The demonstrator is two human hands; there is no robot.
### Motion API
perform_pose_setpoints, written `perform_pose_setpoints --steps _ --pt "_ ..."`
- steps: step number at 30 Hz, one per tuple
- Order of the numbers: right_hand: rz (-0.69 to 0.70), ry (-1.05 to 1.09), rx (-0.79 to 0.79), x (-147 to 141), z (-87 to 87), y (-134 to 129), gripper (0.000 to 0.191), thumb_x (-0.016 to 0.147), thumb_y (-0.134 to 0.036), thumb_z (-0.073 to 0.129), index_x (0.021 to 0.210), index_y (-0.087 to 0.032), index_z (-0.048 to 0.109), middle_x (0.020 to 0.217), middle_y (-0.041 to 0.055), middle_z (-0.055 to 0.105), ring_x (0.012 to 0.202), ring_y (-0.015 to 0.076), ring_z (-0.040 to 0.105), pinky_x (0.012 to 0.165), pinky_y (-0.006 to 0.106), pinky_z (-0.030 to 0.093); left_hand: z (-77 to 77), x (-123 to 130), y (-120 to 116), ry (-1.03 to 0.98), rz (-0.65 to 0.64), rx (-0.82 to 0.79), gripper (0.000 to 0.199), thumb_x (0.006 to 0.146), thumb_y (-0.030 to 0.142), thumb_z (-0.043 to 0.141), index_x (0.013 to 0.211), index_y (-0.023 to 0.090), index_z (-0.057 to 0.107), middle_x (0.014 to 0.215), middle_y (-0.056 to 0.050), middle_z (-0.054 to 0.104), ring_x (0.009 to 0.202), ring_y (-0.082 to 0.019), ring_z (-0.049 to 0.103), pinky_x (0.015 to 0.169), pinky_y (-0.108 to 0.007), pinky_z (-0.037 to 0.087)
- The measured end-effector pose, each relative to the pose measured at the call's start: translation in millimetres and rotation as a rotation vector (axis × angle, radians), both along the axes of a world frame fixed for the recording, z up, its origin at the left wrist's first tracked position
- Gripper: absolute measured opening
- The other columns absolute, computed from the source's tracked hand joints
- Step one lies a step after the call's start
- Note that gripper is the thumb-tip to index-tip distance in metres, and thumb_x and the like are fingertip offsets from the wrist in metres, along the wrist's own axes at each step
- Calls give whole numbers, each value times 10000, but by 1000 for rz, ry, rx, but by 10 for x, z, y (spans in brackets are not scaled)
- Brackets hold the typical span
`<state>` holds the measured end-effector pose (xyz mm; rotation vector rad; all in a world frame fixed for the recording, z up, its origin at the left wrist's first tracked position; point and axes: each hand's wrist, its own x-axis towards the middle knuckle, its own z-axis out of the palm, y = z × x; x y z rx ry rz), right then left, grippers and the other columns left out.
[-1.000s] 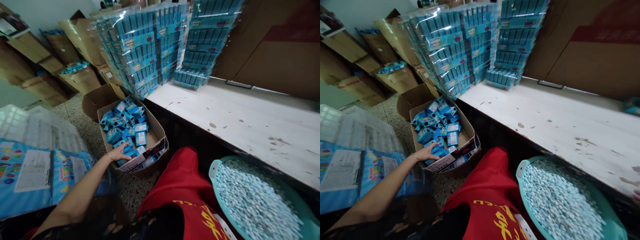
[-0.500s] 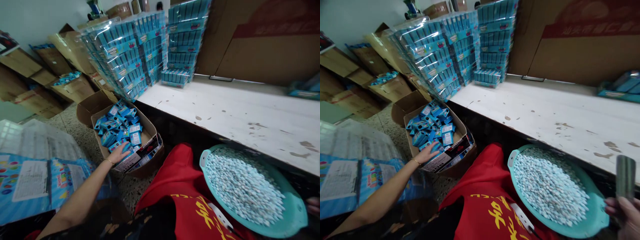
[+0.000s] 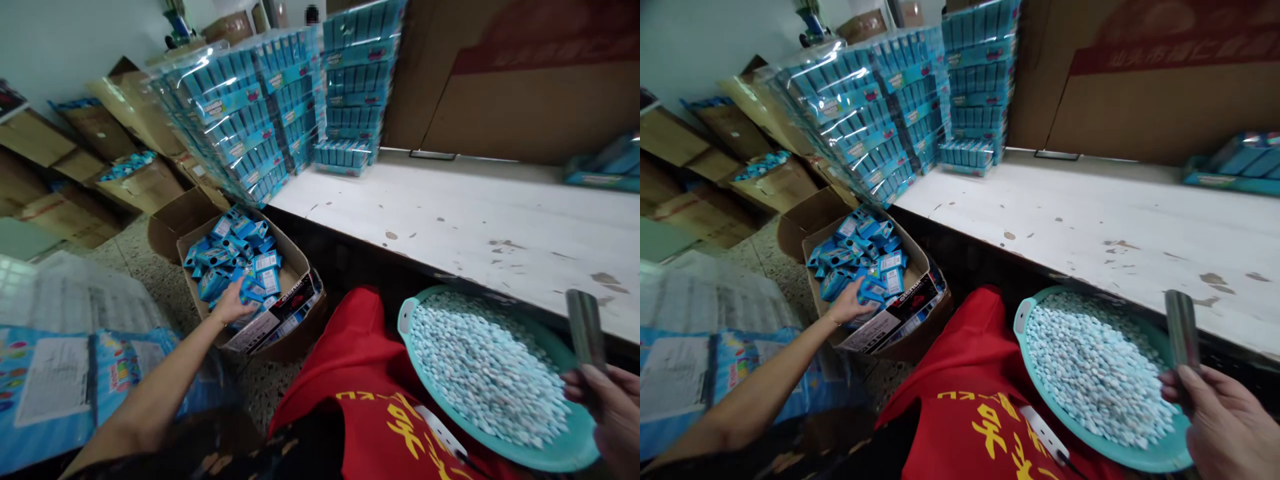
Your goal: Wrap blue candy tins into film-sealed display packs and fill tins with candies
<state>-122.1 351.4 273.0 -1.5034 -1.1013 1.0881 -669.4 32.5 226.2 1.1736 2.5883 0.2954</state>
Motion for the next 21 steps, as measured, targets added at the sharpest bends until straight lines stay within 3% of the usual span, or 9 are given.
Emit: perform_pose_setpoints --steps 3,6,8,11,14,16,18,21 --pt "54 -49 24 -109 69 -121 296 494 -453 740 706 -283 621 653 112 524 496 153 462 472 458 317 402 168 193 67 95 395 935 624 461 649 1349 174 133 1336 -139 327 1217 -270 350 1015 -376 288" --pt "95 -74 -31 -197 132 -215 347 482 -483 733 742 -285 618 632 117 548 488 166 477 453 427 346 719 548 657 -98 46 685 990 544 411 734 1343 206 187 1298 -99 402 1163 -274 420 985 -376 340" --pt "150 -65 -41 -225 156 -259 344 510 -474 729 764 -271 618 608 99 561 478 161 481 446 386 372 833 833 1125 -348 7 826 991 506 351 769 1327 209 233 1261 -92 453 1120 -272 466 960 -380 374" --pt "202 13 -20 -206 166 -314 315 581 -436 710 790 -235 588 581 37 559 467 134 478 431 303 391 937 1219 1953 -974 33 981 806 556 312 744 1255 197 360 1134 -83 567 988 -243 567 888 -391 442" --pt "185 119 -44 -215 199 -409 309 614 -404 698 796 -200 553 565 -8 541 446 108 460 405 244 381 1033 1610 2674 -1570 106 883 473 664 331 655 1079 147 521 944 -75 653 840 -203 627 823 -370 489" --pt "161 218 -79 -324 252 -488 287 635 -401 681 777 -192 544 593 -11 546 466 107 480 419 237 406 1075 1919 2945 -1763 139 776 338 695 315 625 980 143 568 858 -53 673 780 -176 640 806 -335 501" --pt "143 328 -77 -511 325 -530 259 675 -406 641 791 -196 543 734 20 592 593 137 556 500 261 467 1064 2245 3003 -1889 148 660 272 720 315 602 945 163 580 812 -28 680 737 -159 645 788 -321 509" --pt "146 385 47 -747 440 -462 245 755 -403 545 912 -215 533 1036 55 576 806 160 580 628 288 490 938 2627 2807 -2093 156 328 290 752 397 555 933 173 585 798 -37 687 719 -186 650 763 -376 513"
